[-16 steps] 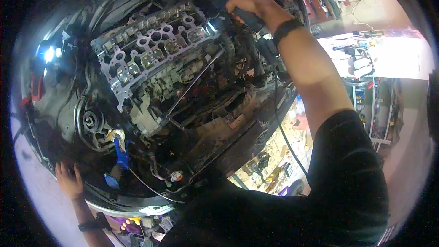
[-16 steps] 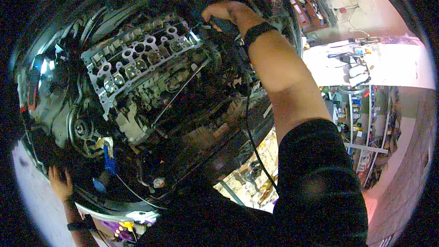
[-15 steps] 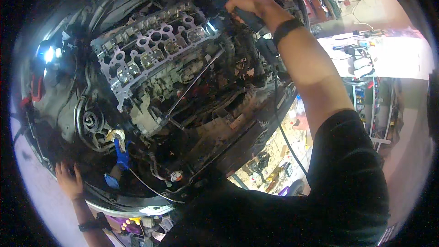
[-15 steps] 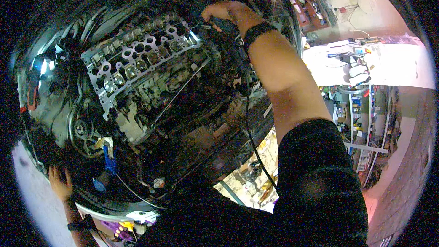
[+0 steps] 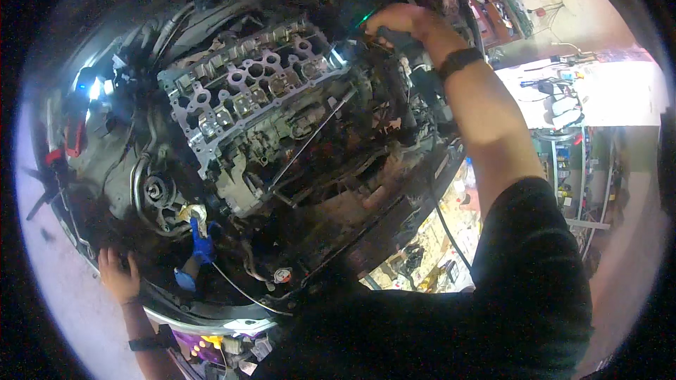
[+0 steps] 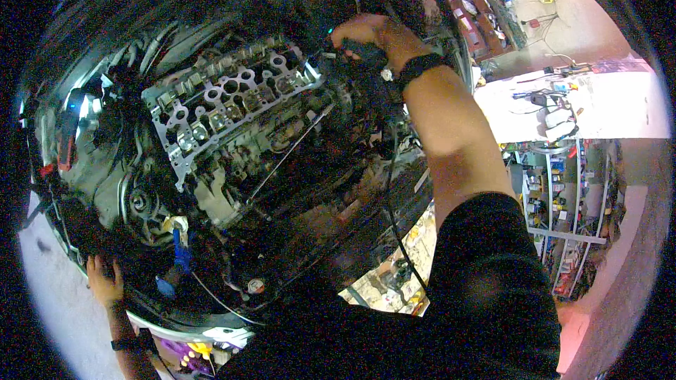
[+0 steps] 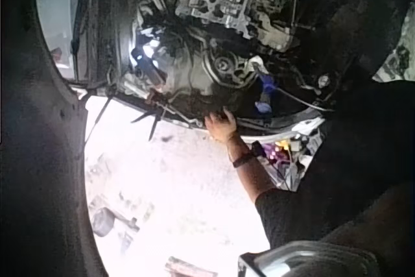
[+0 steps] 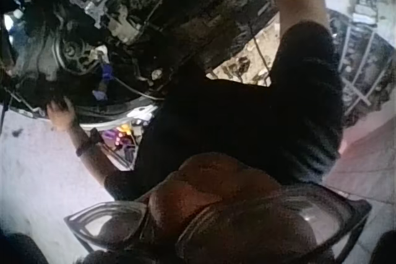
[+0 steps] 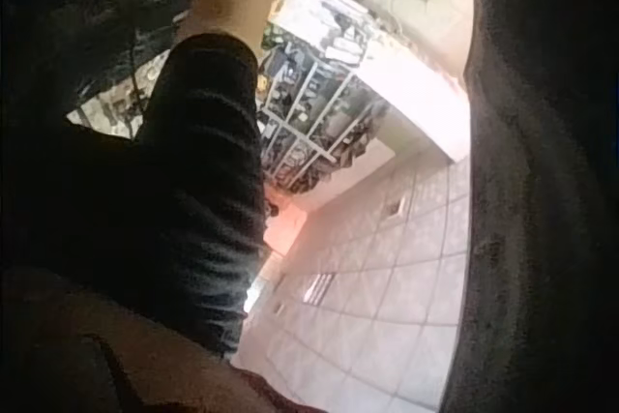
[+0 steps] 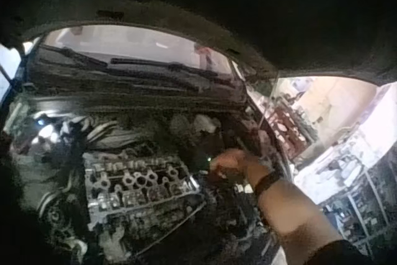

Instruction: The recorder is using a power drill and hands to work on a car engine under the hood.

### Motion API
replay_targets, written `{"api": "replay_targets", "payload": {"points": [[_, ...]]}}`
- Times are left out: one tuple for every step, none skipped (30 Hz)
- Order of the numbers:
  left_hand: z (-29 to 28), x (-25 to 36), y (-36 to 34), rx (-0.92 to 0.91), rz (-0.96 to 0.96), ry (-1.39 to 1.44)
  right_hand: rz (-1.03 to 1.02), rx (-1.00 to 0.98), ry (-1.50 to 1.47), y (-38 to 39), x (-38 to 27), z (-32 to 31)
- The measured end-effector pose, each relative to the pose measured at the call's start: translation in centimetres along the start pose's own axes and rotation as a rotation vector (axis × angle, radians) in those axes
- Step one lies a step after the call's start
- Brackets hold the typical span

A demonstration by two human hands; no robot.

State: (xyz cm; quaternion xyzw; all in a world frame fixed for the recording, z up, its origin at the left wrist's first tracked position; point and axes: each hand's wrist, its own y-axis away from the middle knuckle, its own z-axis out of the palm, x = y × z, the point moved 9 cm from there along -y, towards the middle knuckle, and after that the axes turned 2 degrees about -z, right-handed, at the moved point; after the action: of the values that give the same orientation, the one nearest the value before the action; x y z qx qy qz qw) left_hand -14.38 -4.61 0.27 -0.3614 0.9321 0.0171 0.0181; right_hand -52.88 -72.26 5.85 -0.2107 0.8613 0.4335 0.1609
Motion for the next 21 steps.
{"api": "replay_targets", "payload": {"points": [[0.0, -0.1, 0.2, 0.029, 0.007, -0.009, -0.006, 0.058, 0.028, 0.7, -0.6, -0.2], [0.1, -0.4, 0.4, 0.058, 0.015, -0.016, -0.01, 0.116, 0.057, 1.6, -1.3, -0.8], [0.0, -0.8, 0.8, 0.087, 0.023, -0.027, -0.016, 0.173, 0.083, 3.0, -2.6, -0.9], [0.2, -1.0, 0.9, 0.103, 0.027, -0.029, 0.072, 0.181, 0.161, 4.9, -3.6, -0.8], [0.4, -1.2, 1.1, 0.119, 0.033, -0.031, 0.02, 0.234, 0.151, 4.9, -3.5, -1.2], [0.0, -1.0, 1.0, 0.135, 0.046, -0.032, -0.028, 0.289, 0.137, 5.5, -3.1, -1.8], [0.0, -0.8, 0.8, 0.117, 0.039, -0.014, -0.073, 0.345, 0.122, 6.4, -2.6, -2.3], [0.0, -0.4, 0.7, 0.099, 0.034, 0.004, -0.03, 0.352, 0.011, 7.6, -1.0, -2.2], [-0.3, -0.3, 0.8, 0.076, 0.021, 0.013, 0.007, 0.347, -0.101, 9.3, -0.4, -1.1], [-0.6, -0.3, 0.9, 0.092, 0.039, -0.001, 0.043, 0.342, -0.216, 11.3, 0.6, 0.3], [-0.6, -0.1, 0.9, 0.111, 0.06, -0.014, 0.051, 0.315, -0.332, 13.3, 1.8, 1.8], [-0.9, 0.3, 0.7, 0.133, 0.089, -0.03, -0.046, 0.336, -0.493, 14.2, 4.7, 3.0], [-1.1, 0.7, 0.5, 0.117, 0.096, -0.02, -0.055, 0.279, -0.467, 16.7, 5.6, 5.1], [-1.4, 1.5, 0.3, 0.1, 0.107, -0.011, -0.132, 0.316, -0.44, 19.6, 5.9, 7.2], [-1.4, 2.3, 0.1, 0.092, 0.124, 0.013, -0.063, 0.32, -0.658, 21.5, 9.3, 10.0], [-1.8, 2.1, 0.7, 0.084, 0.123, 0.014, -0.075, 0.326, -0.733, 23.5, 10.5, 13.2], [-2.2, 2.5, 0.7, 0.088, 0.131, 0.028, -0.086, 0.346, -0.804, 26.2, 11.8, 15.7], [-2.6, 3.0, 0.7, 0.09, 0.143, 0.043, -0.035, 0.322, -0.898, 29.1, 12.9, 18.8], [-3.5, 2.5, 1.0, 0.131, 0.106, 0.135, -0.019, 0.333, -0.953, 32.4, 11.7, 20.9], [-4.1, 2.0, 0.9, 0.173, 0.074, 0.241, -0.208, 0.34, -1.101, 34.7, 11.8, 22.9], [-4.3, 1.1, 1.3, 0.216, 0.037, 0.339, -0.129, 0.472, -1.082, 37.1, 14.6, 25.6]]}}
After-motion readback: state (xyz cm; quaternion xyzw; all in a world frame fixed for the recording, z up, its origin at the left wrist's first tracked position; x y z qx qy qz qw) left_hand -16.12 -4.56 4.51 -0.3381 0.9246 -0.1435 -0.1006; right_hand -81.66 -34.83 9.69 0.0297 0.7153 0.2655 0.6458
